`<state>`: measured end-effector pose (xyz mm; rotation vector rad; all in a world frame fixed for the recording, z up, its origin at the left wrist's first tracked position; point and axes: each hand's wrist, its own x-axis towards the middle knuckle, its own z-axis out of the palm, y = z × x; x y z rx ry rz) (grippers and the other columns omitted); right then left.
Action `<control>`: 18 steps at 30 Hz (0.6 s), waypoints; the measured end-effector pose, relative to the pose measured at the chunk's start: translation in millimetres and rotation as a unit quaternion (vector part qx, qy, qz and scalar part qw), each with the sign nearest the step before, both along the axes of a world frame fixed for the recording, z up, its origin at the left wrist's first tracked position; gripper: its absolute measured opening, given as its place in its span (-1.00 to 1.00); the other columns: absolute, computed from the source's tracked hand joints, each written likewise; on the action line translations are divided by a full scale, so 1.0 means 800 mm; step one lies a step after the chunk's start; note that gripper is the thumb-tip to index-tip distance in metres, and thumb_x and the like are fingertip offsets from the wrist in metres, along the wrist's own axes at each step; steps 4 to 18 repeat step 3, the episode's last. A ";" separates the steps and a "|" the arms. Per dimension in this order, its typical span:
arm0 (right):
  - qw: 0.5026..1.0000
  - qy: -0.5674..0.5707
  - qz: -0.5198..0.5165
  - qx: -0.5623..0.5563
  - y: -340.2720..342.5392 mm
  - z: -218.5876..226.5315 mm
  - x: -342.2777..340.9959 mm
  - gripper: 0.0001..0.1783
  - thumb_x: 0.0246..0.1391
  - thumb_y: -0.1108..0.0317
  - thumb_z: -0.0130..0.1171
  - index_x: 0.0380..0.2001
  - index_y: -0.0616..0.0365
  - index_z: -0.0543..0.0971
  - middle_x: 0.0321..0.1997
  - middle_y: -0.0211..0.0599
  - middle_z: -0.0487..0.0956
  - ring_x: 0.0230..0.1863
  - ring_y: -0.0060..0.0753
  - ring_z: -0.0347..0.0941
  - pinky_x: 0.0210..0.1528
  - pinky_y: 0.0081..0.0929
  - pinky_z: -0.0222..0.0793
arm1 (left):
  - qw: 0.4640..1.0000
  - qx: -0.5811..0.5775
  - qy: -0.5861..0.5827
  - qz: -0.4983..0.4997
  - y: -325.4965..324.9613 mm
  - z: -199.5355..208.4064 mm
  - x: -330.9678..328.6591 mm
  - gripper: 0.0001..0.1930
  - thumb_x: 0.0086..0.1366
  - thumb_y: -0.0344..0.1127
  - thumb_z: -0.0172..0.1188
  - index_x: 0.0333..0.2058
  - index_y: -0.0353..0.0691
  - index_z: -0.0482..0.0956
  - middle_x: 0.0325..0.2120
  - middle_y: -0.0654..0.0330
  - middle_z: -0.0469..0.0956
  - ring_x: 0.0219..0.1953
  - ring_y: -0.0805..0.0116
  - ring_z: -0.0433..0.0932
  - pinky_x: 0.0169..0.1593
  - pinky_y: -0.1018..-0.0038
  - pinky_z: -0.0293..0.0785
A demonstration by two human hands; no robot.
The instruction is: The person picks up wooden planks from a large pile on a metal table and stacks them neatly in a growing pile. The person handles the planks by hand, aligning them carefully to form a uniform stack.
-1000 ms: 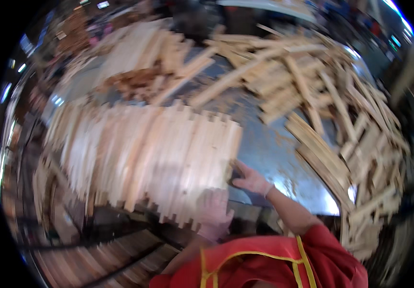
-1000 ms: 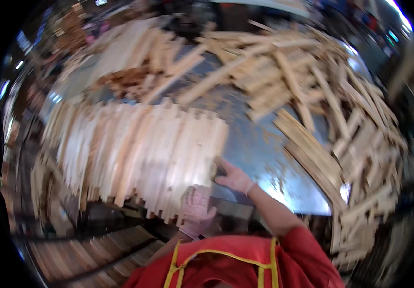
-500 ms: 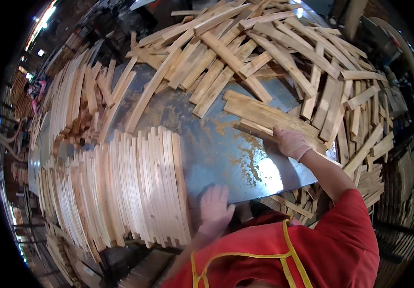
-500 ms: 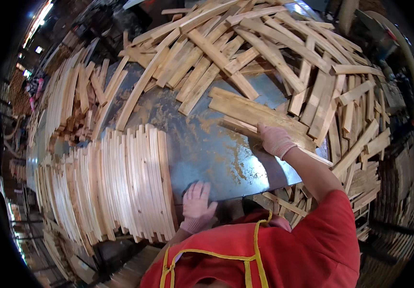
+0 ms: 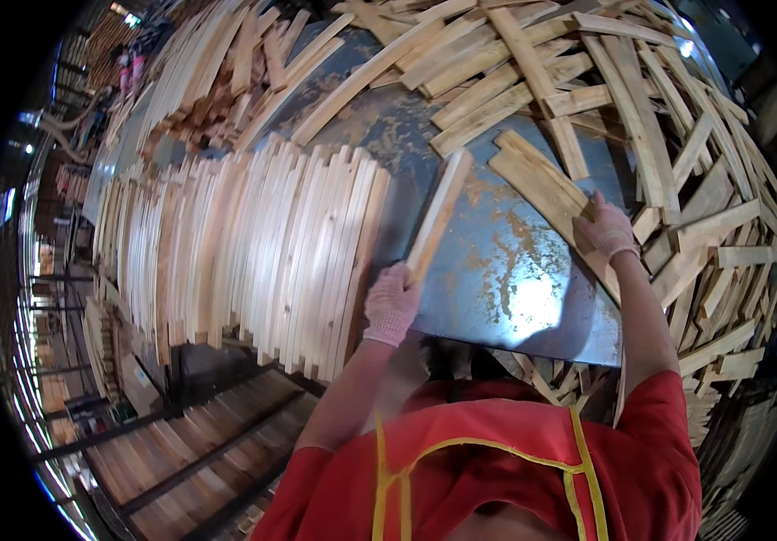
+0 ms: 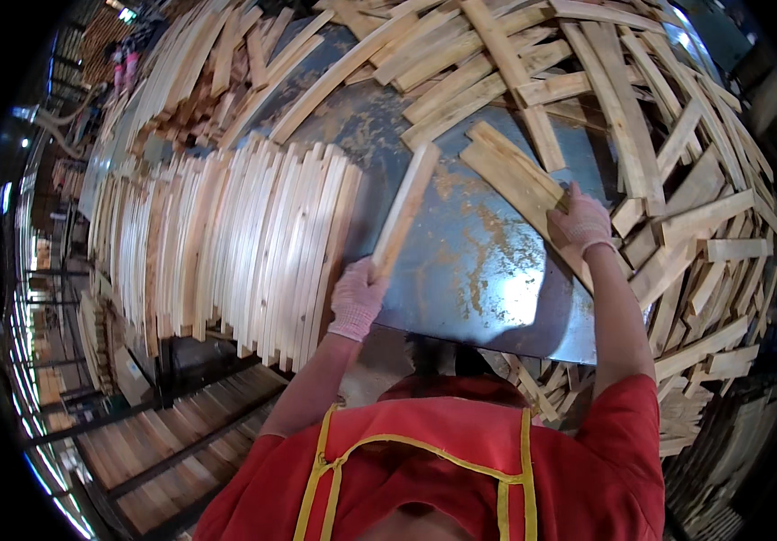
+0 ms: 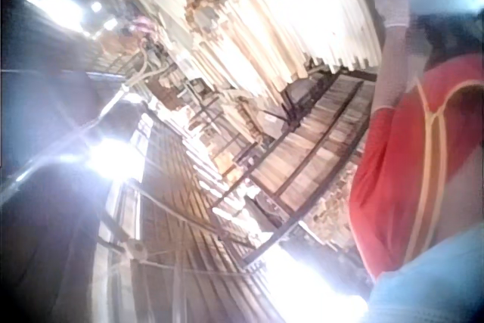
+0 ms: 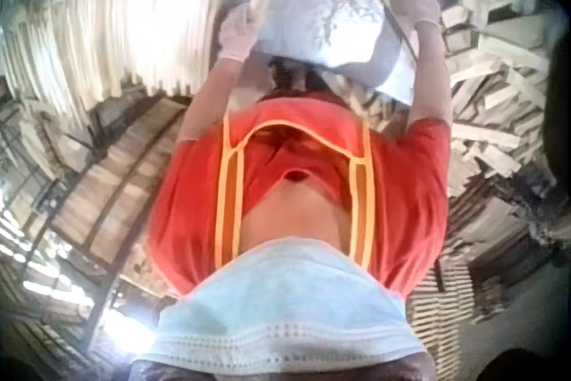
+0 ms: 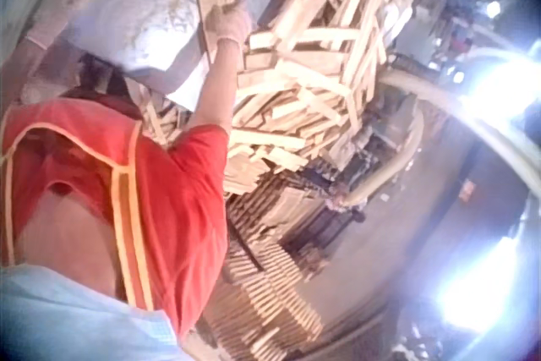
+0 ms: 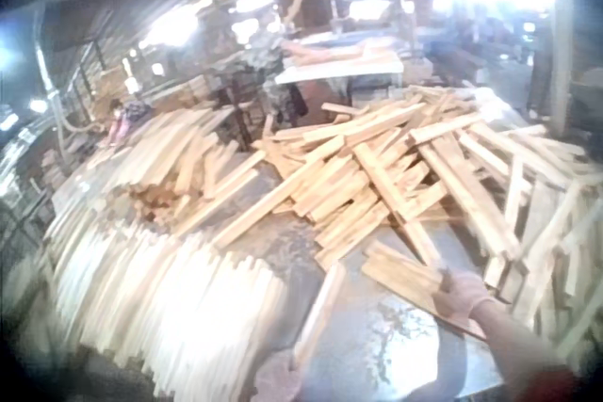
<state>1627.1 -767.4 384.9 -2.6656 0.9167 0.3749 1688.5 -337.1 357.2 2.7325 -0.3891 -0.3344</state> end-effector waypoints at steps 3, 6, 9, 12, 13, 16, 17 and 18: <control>0.996 0.072 0.027 0.054 0.022 0.038 0.003 -0.33 0.14 -0.02 0.31 0.24 0.07 0.51 0.26 0.14 0.61 0.28 0.18 0.55 0.25 -0.02 0.49 | 0.981 0.122 -0.151 -0.012 0.054 0.001 -0.005 -0.45 0.20 -0.06 0.39 0.17 -0.02 0.62 0.21 0.06 0.53 0.18 -0.09 0.56 0.23 0.09 0.51; 0.996 0.072 0.027 0.054 0.022 0.038 0.003 -0.33 0.14 -0.02 0.31 0.24 0.07 0.51 0.26 0.14 0.61 0.28 0.18 0.55 0.25 -0.02 0.49 | 0.981 0.122 -0.151 -0.012 0.054 0.001 -0.005 -0.45 0.20 -0.06 0.39 0.17 -0.02 0.62 0.21 0.06 0.53 0.18 -0.09 0.56 0.23 0.09 0.51; 0.996 0.072 0.027 0.054 0.022 0.038 0.003 -0.33 0.14 -0.02 0.31 0.24 0.07 0.51 0.26 0.14 0.61 0.28 0.18 0.55 0.25 -0.02 0.49 | 0.981 0.122 -0.151 -0.012 0.054 0.001 -0.005 -0.45 0.20 -0.06 0.39 0.17 -0.02 0.62 0.21 0.06 0.53 0.18 -0.09 0.56 0.23 0.09 0.51; 0.996 0.072 0.027 0.054 0.022 0.038 0.003 -0.33 0.14 -0.02 0.31 0.24 0.07 0.51 0.26 0.14 0.61 0.28 0.18 0.55 0.25 -0.02 0.49 | 0.981 0.122 -0.151 -0.012 0.054 0.001 -0.005 -0.45 0.20 -0.06 0.39 0.17 -0.02 0.62 0.21 0.06 0.53 0.18 -0.09 0.56 0.23 0.09 0.51; 0.996 0.072 0.027 0.054 0.022 0.038 0.003 -0.33 0.14 -0.02 0.31 0.24 0.07 0.51 0.26 0.14 0.61 0.28 0.18 0.55 0.25 -0.02 0.49 | 0.981 0.122 -0.151 -0.012 0.054 0.001 -0.005 -0.45 0.20 -0.06 0.39 0.17 -0.02 0.62 0.21 0.06 0.53 0.18 -0.09 0.56 0.23 0.09 0.51; 0.996 0.072 0.027 0.054 0.022 0.038 0.003 -0.33 0.14 -0.02 0.31 0.24 0.07 0.51 0.26 0.14 0.61 0.28 0.18 0.55 0.25 -0.02 0.49 | 0.981 0.122 -0.151 -0.012 0.054 0.001 -0.005 -0.45 0.20 -0.06 0.39 0.17 -0.02 0.62 0.21 0.06 0.53 0.18 -0.09 0.56 0.23 0.09 0.51; 0.996 0.072 0.027 0.054 0.022 0.038 0.003 -0.33 0.14 -0.02 0.31 0.24 0.07 0.51 0.26 0.14 0.61 0.28 0.18 0.55 0.25 -0.02 0.49 | 0.981 0.122 -0.151 -0.012 0.054 0.001 -0.005 -0.45 0.20 -0.06 0.39 0.17 -0.02 0.62 0.21 0.06 0.53 0.18 -0.09 0.56 0.23 0.09 0.51; 0.996 0.072 0.027 0.054 0.022 0.038 0.003 -0.33 0.14 -0.02 0.31 0.24 0.07 0.51 0.26 0.14 0.61 0.28 0.18 0.55 0.25 -0.02 0.49 | 0.981 0.122 -0.151 -0.012 0.054 0.001 -0.005 -0.45 0.20 -0.06 0.39 0.17 -0.02 0.62 0.21 0.06 0.53 0.18 -0.09 0.56 0.23 0.09 0.51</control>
